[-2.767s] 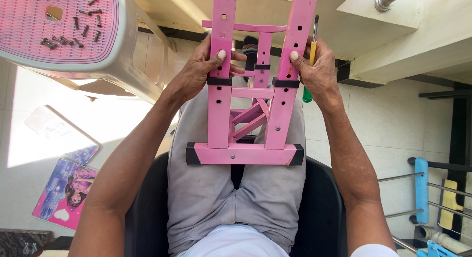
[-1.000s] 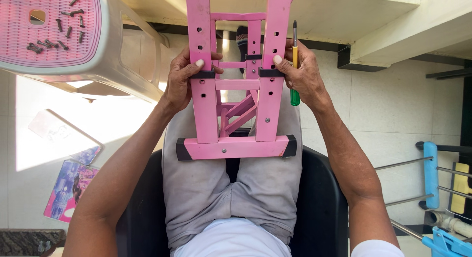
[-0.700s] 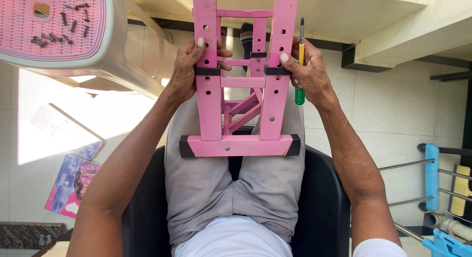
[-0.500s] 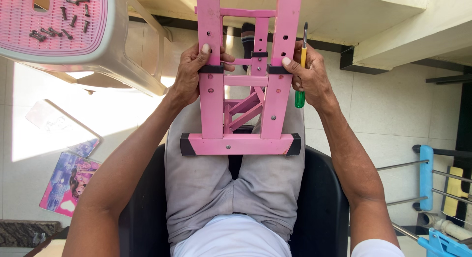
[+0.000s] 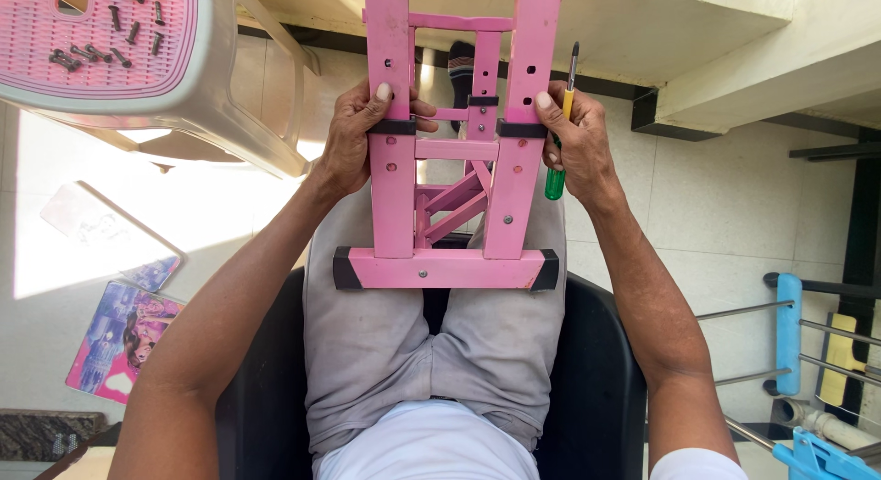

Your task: The person assembles a pink metal frame by inserting and tightening screws with a screwdriver. They hold the frame on their lap, align the parts, and secure the joints.

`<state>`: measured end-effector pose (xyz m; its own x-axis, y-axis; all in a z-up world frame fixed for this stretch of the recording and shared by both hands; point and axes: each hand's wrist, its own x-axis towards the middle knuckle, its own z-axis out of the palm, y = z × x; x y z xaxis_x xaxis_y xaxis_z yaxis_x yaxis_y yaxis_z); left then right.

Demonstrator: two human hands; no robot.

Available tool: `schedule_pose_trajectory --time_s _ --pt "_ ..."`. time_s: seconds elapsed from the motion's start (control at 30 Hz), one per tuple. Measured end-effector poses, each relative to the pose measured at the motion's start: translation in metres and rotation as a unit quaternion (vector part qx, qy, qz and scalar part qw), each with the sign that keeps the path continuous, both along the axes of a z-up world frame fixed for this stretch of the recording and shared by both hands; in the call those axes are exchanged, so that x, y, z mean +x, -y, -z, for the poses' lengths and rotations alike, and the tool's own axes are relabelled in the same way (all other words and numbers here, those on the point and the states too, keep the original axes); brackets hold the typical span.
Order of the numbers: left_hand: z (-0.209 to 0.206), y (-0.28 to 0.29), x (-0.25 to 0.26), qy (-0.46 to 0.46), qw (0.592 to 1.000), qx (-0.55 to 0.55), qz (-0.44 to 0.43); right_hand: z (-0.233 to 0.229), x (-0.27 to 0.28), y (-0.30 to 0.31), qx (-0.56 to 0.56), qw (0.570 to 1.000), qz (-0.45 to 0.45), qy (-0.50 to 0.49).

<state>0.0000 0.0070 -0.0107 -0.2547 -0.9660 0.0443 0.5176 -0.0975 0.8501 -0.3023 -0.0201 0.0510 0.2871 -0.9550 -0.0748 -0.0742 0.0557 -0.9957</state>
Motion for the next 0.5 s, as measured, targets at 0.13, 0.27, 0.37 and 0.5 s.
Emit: schedule_pose_trajectory --time_s 0.13,0.27,0.37,0.5 --pt "-0.001 -0.001 0.001 -0.014 1.000 0.006 0.008 -0.003 -0.004 0.000 -0.008 1.000 -0.006 -0.017" --pt "-0.003 -0.002 0.000 -0.014 1.000 0.000 0.013 -0.003 -0.005 -0.002 -0.011 1.000 -0.007 -0.019" --pt "-0.006 -0.004 -0.002 -0.004 1.000 0.009 0.012 -0.001 -0.007 -0.004 -0.016 0.999 -0.005 -0.031" --pt "-0.011 -0.007 -0.002 -0.003 1.000 0.016 0.009 0.002 -0.006 -0.003 -0.018 1.000 -0.008 -0.006"
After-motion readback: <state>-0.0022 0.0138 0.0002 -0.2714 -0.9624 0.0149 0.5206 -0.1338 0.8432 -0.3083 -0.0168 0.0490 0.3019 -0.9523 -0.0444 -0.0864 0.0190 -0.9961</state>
